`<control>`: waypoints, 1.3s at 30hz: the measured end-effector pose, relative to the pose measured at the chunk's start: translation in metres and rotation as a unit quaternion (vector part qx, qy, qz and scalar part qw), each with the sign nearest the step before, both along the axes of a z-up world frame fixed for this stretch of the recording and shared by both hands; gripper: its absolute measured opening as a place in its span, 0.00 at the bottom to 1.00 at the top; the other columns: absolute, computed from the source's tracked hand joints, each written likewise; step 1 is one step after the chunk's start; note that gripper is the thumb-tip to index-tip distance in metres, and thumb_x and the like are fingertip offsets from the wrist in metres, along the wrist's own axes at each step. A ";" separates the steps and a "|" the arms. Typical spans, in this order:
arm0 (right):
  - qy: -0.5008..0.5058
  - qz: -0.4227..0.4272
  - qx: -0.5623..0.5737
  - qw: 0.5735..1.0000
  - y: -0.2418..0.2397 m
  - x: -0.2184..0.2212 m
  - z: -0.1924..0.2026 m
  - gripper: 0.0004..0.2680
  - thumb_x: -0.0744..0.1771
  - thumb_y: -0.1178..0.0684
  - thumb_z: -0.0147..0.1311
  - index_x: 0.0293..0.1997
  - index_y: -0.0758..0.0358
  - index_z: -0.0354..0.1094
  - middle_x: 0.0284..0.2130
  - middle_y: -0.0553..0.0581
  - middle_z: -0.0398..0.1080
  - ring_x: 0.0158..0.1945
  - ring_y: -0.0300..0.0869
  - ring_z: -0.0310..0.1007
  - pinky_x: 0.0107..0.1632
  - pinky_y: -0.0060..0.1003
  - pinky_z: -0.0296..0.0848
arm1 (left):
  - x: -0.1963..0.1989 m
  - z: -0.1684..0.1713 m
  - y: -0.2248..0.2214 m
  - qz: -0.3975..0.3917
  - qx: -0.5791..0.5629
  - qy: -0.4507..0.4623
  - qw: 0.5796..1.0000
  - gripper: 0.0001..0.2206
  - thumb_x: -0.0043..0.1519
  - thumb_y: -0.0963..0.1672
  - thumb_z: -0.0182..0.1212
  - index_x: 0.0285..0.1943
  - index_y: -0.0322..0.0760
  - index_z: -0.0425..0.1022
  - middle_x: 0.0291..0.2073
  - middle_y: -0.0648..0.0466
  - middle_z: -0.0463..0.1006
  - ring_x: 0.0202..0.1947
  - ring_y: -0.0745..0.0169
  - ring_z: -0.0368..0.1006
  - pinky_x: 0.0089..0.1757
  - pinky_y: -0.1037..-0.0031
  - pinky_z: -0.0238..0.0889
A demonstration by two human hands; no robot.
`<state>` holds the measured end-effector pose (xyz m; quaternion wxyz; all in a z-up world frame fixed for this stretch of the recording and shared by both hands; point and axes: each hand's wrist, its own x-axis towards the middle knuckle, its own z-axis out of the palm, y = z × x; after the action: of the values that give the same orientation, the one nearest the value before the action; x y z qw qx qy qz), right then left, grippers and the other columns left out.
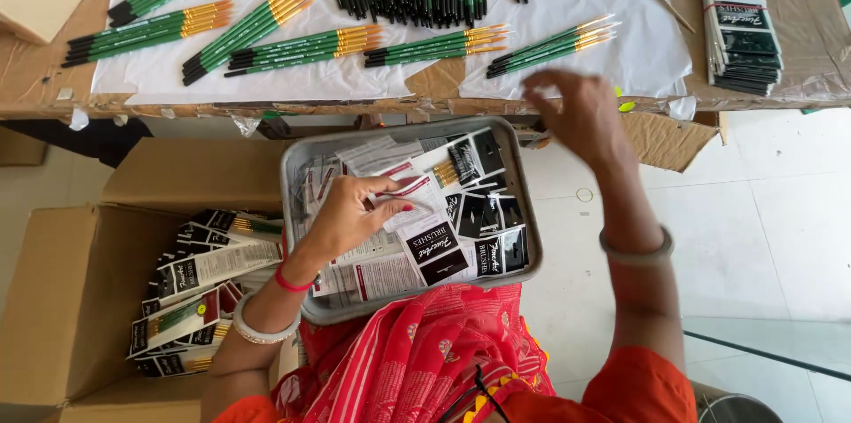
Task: The person organizes and packages paintbrushes by gathering them from a table, placing them into plastic sleeves, and then putting the sleeved brushes into a shipping box.
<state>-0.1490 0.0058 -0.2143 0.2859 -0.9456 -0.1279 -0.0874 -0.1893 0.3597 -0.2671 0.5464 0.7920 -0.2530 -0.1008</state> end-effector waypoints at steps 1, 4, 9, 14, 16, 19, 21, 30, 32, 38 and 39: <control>-0.094 0.018 -0.114 0.989 -0.015 0.025 0.006 0.08 0.67 0.57 0.62 0.52 0.58 0.76 0.46 0.55 0.78 0.46 0.45 0.79 0.50 0.42 0.75 | -0.003 -0.006 -0.004 -0.008 -0.022 0.022 0.999 0.06 0.59 0.41 0.71 0.43 0.33 0.84 0.22 0.58 0.80 0.23 0.82 0.64 0.24 0.80 0.59; -0.105 0.057 -0.251 0.961 -0.044 0.077 0.011 0.15 0.64 0.56 0.64 0.56 0.63 0.73 0.55 0.59 0.74 0.54 0.50 0.76 0.60 0.48 0.71 | -0.006 -0.018 -0.008 -0.004 -0.022 0.035 0.999 0.07 0.59 0.41 0.70 0.43 0.32 0.84 0.24 0.58 0.81 0.25 0.82 0.65 0.26 0.81 0.63; -0.001 0.090 -0.354 0.931 -0.032 0.081 0.016 0.13 0.63 0.63 0.57 0.52 0.68 0.71 0.48 0.63 0.75 0.47 0.50 0.77 0.55 0.46 0.76 | -0.007 -0.032 0.008 0.029 -0.023 0.083 0.996 0.07 0.60 0.41 0.71 0.44 0.31 0.84 0.25 0.56 0.81 0.27 0.83 0.63 0.27 0.81 0.63; -0.129 0.122 -0.436 0.882 -0.055 0.069 -0.007 0.02 0.71 0.64 0.52 0.47 0.67 0.67 0.34 0.60 0.73 0.39 0.47 0.77 0.44 0.41 0.79 | -0.009 -0.020 0.017 0.009 -0.048 0.016 0.999 0.08 0.61 0.40 0.70 0.46 0.30 0.82 0.31 0.55 0.84 0.31 0.84 0.70 0.31 0.82 0.66; -0.158 0.106 -0.353 0.916 -0.062 0.061 0.003 0.03 0.74 0.59 0.51 0.46 0.68 0.65 0.30 0.58 0.71 0.31 0.45 0.72 0.37 0.41 0.73 | -0.009 -0.031 0.019 0.021 -0.021 0.038 0.999 0.08 0.60 0.41 0.71 0.44 0.29 0.83 0.28 0.53 0.83 0.29 0.82 0.67 0.29 0.81 0.64; -0.257 0.101 0.034 0.961 -0.084 0.059 -0.001 0.10 0.77 0.51 0.50 0.46 0.68 0.62 0.24 0.54 0.65 0.20 0.41 0.62 0.26 0.39 0.65 | -0.006 -0.020 0.009 0.009 0.003 0.056 0.998 0.09 0.58 0.41 0.73 0.43 0.30 0.83 0.27 0.51 0.83 0.28 0.82 0.67 0.28 0.79 0.65; -0.305 0.100 0.333 0.887 -0.090 0.066 -0.023 0.11 0.76 0.49 0.50 0.46 0.68 0.62 0.20 0.53 0.60 0.16 0.38 0.58 0.22 0.37 0.62 | -0.008 -0.001 0.002 -0.013 0.003 0.049 0.999 0.09 0.58 0.41 0.72 0.44 0.31 0.83 0.30 0.51 0.86 0.29 0.82 0.69 0.29 0.79 0.67; -0.083 0.082 0.621 0.775 0.053 -0.020 0.039 0.17 0.75 0.43 0.51 0.30 0.54 0.49 0.13 0.45 0.45 0.14 0.31 0.41 0.17 0.31 0.46 | 0.007 0.074 -0.041 -0.059 0.016 -0.138 0.989 0.17 0.59 0.40 0.68 0.58 0.32 0.74 0.40 0.39 0.81 0.30 0.42 0.78 0.31 0.64 0.69; -0.077 0.251 0.713 0.650 0.089 -0.046 0.050 0.22 0.75 0.39 0.46 0.24 0.56 0.44 0.12 0.46 0.43 0.15 0.33 0.39 0.21 0.33 0.43 | 0.019 0.071 -0.053 -0.048 0.096 -0.218 0.970 0.17 0.60 0.39 0.68 0.58 0.33 0.74 0.27 0.38 0.78 0.30 0.39 0.76 0.32 0.56 0.66; -0.086 0.186 0.483 0.851 0.120 -0.039 0.046 0.18 0.76 0.46 0.47 0.27 0.59 0.56 0.15 0.51 0.56 0.18 0.36 0.54 0.25 0.33 0.53 | 0.013 0.083 -0.051 0.005 0.066 -0.267 0.961 0.10 0.62 0.38 0.65 0.51 0.33 0.74 0.31 0.41 0.80 0.35 0.39 0.77 0.35 0.56 0.67; -0.088 0.191 0.483 0.850 0.121 -0.034 0.060 0.18 0.76 0.46 0.47 0.27 0.59 0.56 0.15 0.51 0.56 0.18 0.36 0.54 0.25 0.33 0.53 | 0.013 0.085 -0.050 0.008 0.067 -0.270 0.960 0.10 0.62 0.38 0.65 0.51 0.33 0.74 0.31 0.41 0.80 0.35 0.39 0.77 0.35 0.56 0.67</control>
<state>-0.1827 0.1264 -0.1543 0.7055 -0.6336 -0.2717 -0.1644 -0.1767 0.3095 -0.1818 0.4042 0.8265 -0.3774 0.1051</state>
